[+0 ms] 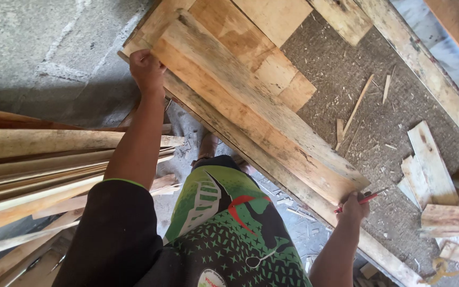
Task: Fitting and cutting thin wood panels to lay inside a larger wooden frame on a workbench.
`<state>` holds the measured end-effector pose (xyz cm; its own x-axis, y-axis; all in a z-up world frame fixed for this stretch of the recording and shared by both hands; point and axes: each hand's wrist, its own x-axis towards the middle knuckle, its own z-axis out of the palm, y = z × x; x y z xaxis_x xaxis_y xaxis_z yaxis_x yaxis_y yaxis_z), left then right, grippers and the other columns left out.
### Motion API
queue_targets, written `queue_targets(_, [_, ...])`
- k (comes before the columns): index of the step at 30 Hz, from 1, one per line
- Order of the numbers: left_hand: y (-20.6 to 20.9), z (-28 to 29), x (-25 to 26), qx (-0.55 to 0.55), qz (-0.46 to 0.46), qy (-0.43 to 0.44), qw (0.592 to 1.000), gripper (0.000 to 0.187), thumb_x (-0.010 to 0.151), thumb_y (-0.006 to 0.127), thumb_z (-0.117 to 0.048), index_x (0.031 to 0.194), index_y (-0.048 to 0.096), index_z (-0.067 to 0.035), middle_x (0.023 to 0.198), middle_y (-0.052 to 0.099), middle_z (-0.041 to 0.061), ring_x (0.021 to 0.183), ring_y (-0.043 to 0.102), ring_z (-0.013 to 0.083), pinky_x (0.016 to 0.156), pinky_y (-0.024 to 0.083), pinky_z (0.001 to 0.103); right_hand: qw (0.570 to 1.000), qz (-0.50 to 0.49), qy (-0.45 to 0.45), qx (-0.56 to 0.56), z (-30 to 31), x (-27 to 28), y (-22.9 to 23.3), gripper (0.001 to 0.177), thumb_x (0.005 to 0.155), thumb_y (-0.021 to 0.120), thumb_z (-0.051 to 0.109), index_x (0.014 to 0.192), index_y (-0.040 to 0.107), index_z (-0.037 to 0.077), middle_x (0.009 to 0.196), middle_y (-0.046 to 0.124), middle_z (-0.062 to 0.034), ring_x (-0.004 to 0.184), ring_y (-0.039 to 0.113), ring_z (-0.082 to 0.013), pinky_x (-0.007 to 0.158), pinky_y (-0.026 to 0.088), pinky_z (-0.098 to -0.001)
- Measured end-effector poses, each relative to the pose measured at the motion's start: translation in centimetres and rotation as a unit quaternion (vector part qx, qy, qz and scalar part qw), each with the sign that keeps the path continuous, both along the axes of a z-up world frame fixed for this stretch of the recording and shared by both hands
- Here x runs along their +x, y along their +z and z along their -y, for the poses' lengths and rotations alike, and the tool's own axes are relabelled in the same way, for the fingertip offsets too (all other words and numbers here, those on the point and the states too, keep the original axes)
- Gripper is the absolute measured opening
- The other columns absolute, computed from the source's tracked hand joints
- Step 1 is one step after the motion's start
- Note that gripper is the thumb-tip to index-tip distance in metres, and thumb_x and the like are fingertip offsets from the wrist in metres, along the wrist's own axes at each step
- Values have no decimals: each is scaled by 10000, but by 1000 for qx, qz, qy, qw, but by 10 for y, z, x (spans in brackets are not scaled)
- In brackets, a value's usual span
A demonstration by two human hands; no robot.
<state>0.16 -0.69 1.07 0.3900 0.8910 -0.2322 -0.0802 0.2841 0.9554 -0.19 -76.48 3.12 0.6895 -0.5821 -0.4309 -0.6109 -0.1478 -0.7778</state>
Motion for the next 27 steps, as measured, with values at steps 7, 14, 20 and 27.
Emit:
queue_targets(7, [14,44,6,-174,116,-24,978,250,958,640,-19,1167,533,-105,1018,696,112,851,702,216,723,613,374,998,52,-17,11,30,-4,15,167,1090,601,138,941,551,81,685,527,-10,495,469,-116,410,343,-292])
queue_targets(14, [30,116,31,-227,159,-132,952,132,1024,657,-93,1149,619,-85,1116,726,85,1009,735,220,905,639,412,993,73,-78,41,51,-22,24,88,1061,612,126,984,606,82,665,569,-24,471,487,-125,399,344,-286])
queue_targets(20, [37,173,57,-270,131,-141,943,146,989,690,-103,1124,634,-114,1076,738,45,999,723,196,905,632,389,984,56,-151,71,57,-49,32,48,1035,643,128,1005,624,95,666,572,-18,448,467,-124,392,349,-286])
queue_targets(27, [78,236,69,-256,68,-209,941,104,956,737,-106,1051,698,-120,960,758,46,855,722,158,782,640,332,978,43,-189,75,85,-105,19,52,1038,653,149,1049,648,98,719,597,-18,480,478,-121,417,365,-281])
